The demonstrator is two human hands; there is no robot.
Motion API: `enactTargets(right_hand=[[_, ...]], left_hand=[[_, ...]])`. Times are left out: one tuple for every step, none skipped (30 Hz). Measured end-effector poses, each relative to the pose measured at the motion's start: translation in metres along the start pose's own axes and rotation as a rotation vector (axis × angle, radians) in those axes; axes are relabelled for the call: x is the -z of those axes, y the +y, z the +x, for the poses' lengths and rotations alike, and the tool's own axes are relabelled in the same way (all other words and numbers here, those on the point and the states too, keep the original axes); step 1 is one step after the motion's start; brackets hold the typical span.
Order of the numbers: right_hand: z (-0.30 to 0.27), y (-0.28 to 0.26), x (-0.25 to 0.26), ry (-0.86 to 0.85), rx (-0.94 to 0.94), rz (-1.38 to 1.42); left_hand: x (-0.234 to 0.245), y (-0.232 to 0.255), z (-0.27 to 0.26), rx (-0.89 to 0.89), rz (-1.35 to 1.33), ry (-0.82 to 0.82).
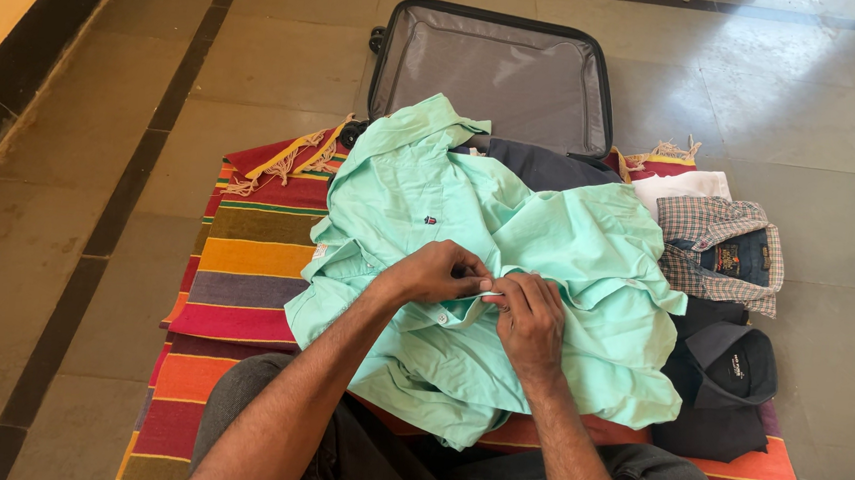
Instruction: The person sits on a mat and folds a white polo shirt, buttoning it before placing it into an open suitcase. They then pick up a light green long-sleeved shirt, button it up, and fold it neatly before placing it on top of the other clothes in the suitcase.
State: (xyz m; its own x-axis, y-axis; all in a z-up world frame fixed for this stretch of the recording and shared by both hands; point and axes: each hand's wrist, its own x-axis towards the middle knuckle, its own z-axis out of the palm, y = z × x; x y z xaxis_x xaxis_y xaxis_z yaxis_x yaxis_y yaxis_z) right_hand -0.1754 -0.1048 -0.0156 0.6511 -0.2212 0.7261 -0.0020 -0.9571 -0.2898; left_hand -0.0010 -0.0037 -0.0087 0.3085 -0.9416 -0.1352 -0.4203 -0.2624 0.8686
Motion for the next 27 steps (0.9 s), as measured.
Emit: enactTargets(right_hand=[[0.000, 0.000, -0.001, 0.000, -0.013, 0.008], [-0.001, -0.002, -0.002, 0.002, -0.026, -0.001], [-0.001, -0.004, -0.001, 0.004, -0.038, -0.010], [0.000, -0.006, -0.002, 0.008, -0.049, -0.020], [0.002, -0.009, -0.003, 0.014, -0.055, -0.016], [0.003, -0.012, -0.002, 0.020, -0.064, -0.015], [0.005, -0.015, -0.002, 0.025, -0.072, -0.014], [0.007, -0.016, -0.001, 0.010, -0.079, 0.006], [0.010, -0.015, 0.001, -0.005, -0.087, 0.026], [0.011, -0.015, 0.002, -0.021, -0.095, 0.048], [0.012, -0.012, 0.004, -0.083, -0.049, 0.090], [0.011, -0.004, 0.008, -0.142, -0.006, 0.128], [0.009, 0.008, 0.013, -0.202, 0.037, 0.167], [0.005, 0.024, 0.018, -0.089, -0.085, 0.134], [0.001, 0.047, 0.025, 0.026, -0.205, 0.100], [-0.007, 0.074, 0.035, 0.134, -0.321, 0.064], [-0.018, 0.101, 0.048, 0.243, -0.436, 0.027], [-0.028, 0.132, 0.062, 0.156, -0.451, -0.155], [-0.037, 0.163, 0.079, 0.069, -0.463, -0.337], [-0.043, 0.190, 0.080, -0.062, -0.665, -0.134], [-0.051, 0.211, 0.071, -0.200, -0.857, 0.075], [-0.057, 0.232, 0.072, -0.339, -1.040, 0.287], [-0.062, 0.251, 0.082, -0.222, -1.053, 0.207], [-0.065, 0.265, 0.093, -0.110, -1.066, 0.126], [-0.059, 0.280, 0.111, 0.027, -1.034, 0.069], [-0.055, 0.287, 0.130, 0.156, -1.008, 0.011], [-0.045, 0.291, 0.140, 0.289, -1.050, 0.057]], left_hand=[[0.000, 0.000, 0.000, 0.011, 0.024, 0.002], [-0.001, -0.001, -0.001, 0.010, 0.049, -0.003], [-0.003, -0.004, 0.000, 0.010, 0.075, -0.009], [-0.002, -0.007, 0.001, 0.009, 0.102, -0.013], [-0.002, -0.012, 0.002, -0.003, 0.070, -0.035], [-0.003, -0.017, 0.005, -0.017, 0.037, -0.059], [-0.004, -0.023, 0.008, -0.031, 0.004, -0.084], [-0.007, -0.029, 0.011, -0.047, 0.028, -0.046], [-0.011, -0.034, 0.012, -0.063, 0.052, -0.008], [-0.015, -0.038, 0.012, -0.077, 0.075, 0.030], [-0.018, -0.041, 0.011, -0.148, 0.146, 0.089], [-0.020, -0.041, 0.011, -0.222, 0.217, 0.145], [-0.020, -0.040, 0.010, -0.296, 0.287, 0.200], [-0.016, -0.037, 0.010, -0.277, 0.177, 0.219], [-0.008, -0.034, 0.010, -0.257, 0.066, 0.237], [-0.001, -0.030, 0.010, -0.233, -0.051, 0.258], [0.008, -0.029, 0.008, -0.209, -0.008, 0.264], [0.023, -0.029, 0.004, -0.184, 0.040, 0.284], [0.034, -0.031, -0.004, -0.159, 0.087, 0.303], [0.042, -0.033, -0.012, -0.111, 0.149, 0.318], [0.049, -0.035, -0.019, -0.061, 0.210, 0.333], [0.056, -0.036, -0.023, -0.015, 0.271, 0.345], [0.062, -0.039, -0.028, 0.001, 0.248, 0.337], [0.065, -0.042, -0.036, 0.021, 0.221, 0.326], [0.066, -0.045, -0.040, 0.040, 0.195, 0.316], [0.064, -0.048, -0.045, 0.030, 0.254, 0.365], [0.061, -0.051, -0.050, 0.020, 0.314, 0.415]])
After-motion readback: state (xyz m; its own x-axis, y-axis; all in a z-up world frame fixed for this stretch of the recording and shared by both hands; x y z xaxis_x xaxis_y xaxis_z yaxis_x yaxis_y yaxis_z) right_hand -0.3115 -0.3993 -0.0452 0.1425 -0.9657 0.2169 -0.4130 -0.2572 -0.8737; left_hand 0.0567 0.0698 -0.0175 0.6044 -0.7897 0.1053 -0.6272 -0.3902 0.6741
